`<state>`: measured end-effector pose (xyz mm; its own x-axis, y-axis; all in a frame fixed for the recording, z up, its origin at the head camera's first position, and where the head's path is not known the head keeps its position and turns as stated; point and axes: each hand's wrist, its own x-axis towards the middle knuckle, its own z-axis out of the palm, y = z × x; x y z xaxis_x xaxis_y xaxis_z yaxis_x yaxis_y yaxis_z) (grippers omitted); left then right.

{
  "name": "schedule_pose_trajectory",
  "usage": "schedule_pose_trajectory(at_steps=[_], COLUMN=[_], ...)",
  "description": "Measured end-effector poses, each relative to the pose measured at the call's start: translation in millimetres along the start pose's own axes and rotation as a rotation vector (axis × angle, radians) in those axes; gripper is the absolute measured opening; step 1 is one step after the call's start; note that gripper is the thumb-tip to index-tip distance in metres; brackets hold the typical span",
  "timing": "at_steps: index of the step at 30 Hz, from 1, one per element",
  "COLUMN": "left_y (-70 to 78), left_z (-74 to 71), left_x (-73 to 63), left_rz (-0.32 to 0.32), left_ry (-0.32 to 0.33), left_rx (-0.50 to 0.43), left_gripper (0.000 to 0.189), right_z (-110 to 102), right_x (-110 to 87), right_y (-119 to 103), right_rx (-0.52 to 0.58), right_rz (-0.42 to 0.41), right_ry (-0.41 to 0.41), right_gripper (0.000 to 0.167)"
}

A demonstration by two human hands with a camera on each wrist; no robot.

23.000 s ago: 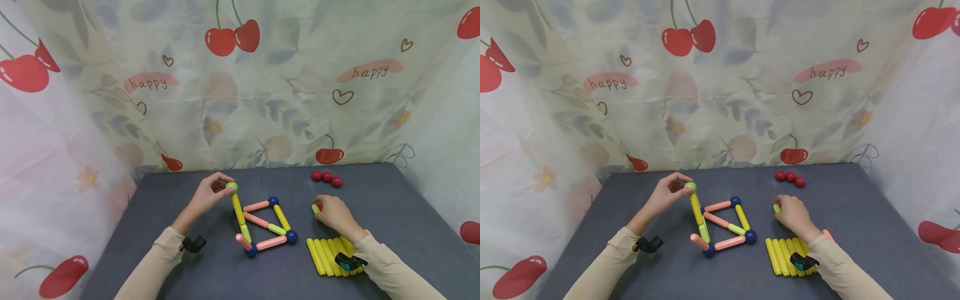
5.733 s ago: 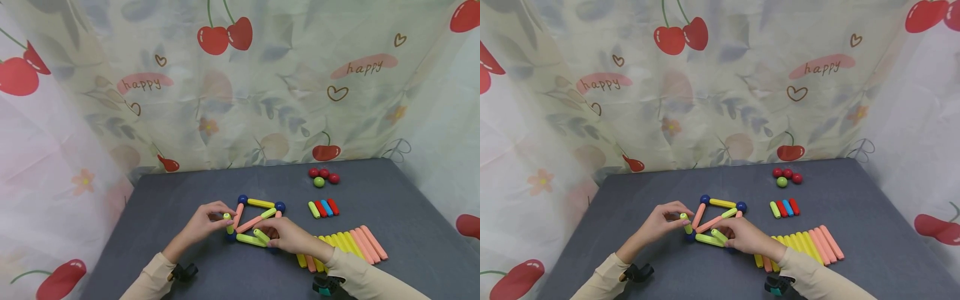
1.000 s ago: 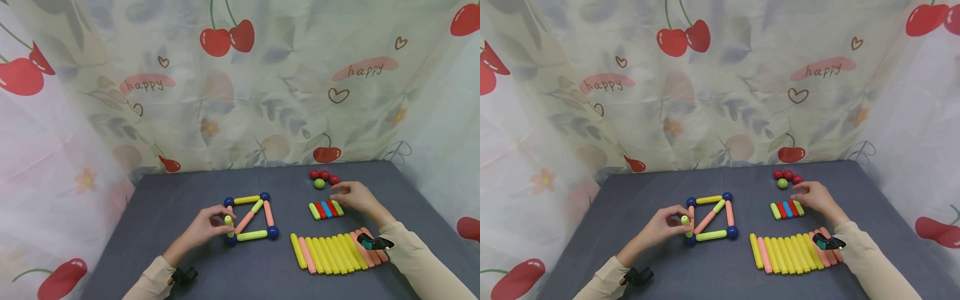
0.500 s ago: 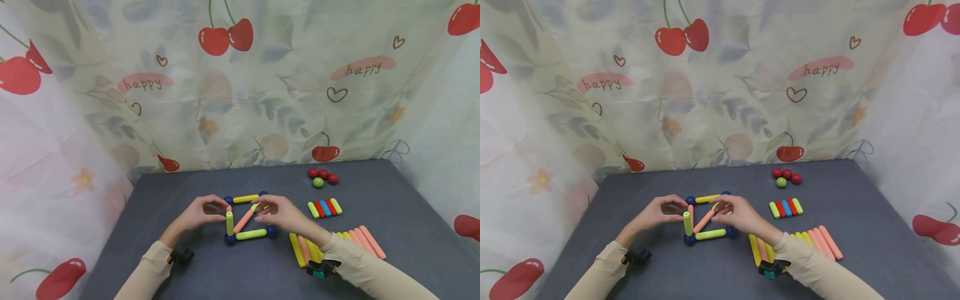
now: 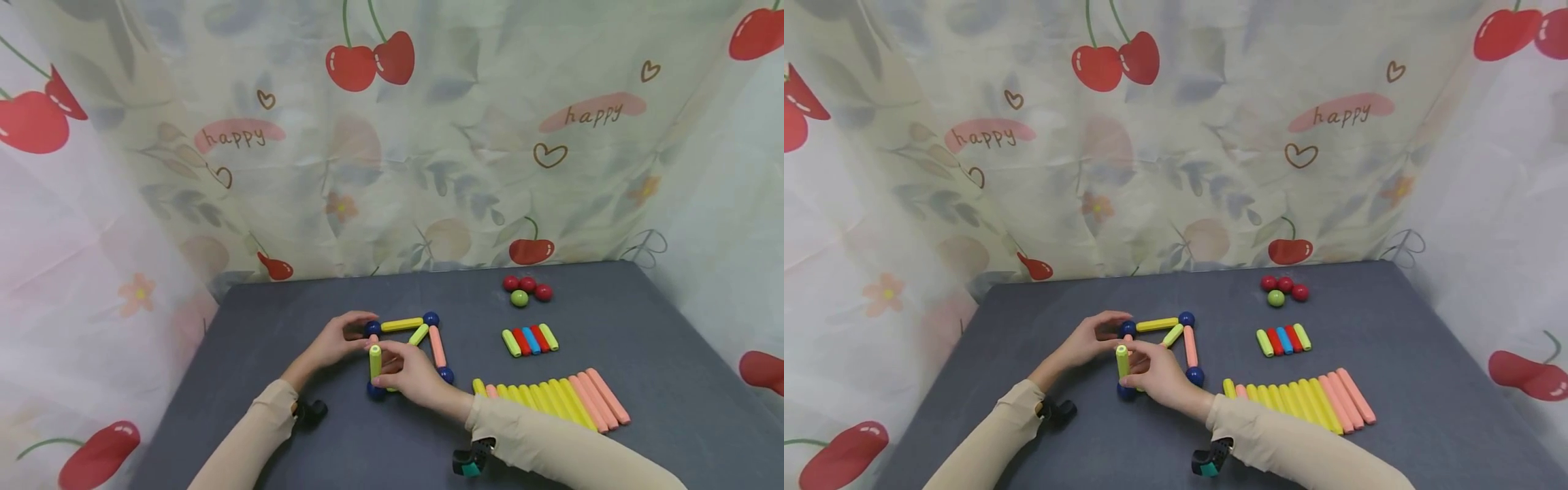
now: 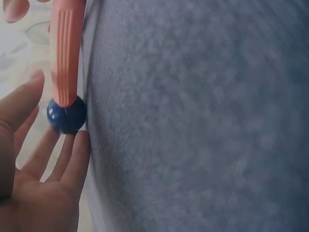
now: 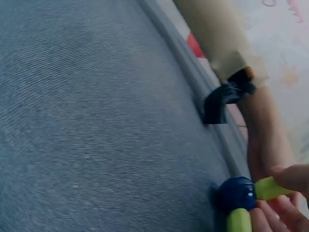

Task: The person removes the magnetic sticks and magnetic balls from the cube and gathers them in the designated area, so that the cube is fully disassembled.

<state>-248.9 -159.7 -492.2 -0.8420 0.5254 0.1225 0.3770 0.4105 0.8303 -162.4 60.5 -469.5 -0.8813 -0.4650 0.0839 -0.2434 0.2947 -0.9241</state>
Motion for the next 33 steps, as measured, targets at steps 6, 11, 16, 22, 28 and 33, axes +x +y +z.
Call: schedule_pose_trajectory(at_steps=[6,11,16,22,28,33], left_y=[-0.3,18.3,7.5,1.0,3.4,3.6], left_z=[3.1,3.0,6.1,5.4,4.5,4.1], left_x=[3.3,0.3,3.9,5.4,4.9,4.7], left_rz=[-0.050,-0.085,-0.085,-0.090,-0.126,-0.154], left_ry=[-0.021,-0.030,-0.019,-0.009,-0.021,-0.020], left_rx=[0.015,0.002,0.005,0.021,0.015,0.020], left_gripper=[0.047,0.047,0.047,0.046,0.046,0.046], right_z=[8,14,19,19,3,-20], right_x=[-2.2,-5.7,-10.9,-15.8,-28.0,-40.9], right_y=[-1,0,-1,-6,-10,-11], right_rx=[-0.042,-0.070,-0.109,-0.082,-0.029,-0.055], right_rz=[-0.022,-0.038,-0.142,-0.146,-0.010,0.072], right_ry=[0.084,0.124,0.142,0.155,0.097,0.134], right_gripper=[0.047,0.045,0.043,0.041,0.037,0.030])
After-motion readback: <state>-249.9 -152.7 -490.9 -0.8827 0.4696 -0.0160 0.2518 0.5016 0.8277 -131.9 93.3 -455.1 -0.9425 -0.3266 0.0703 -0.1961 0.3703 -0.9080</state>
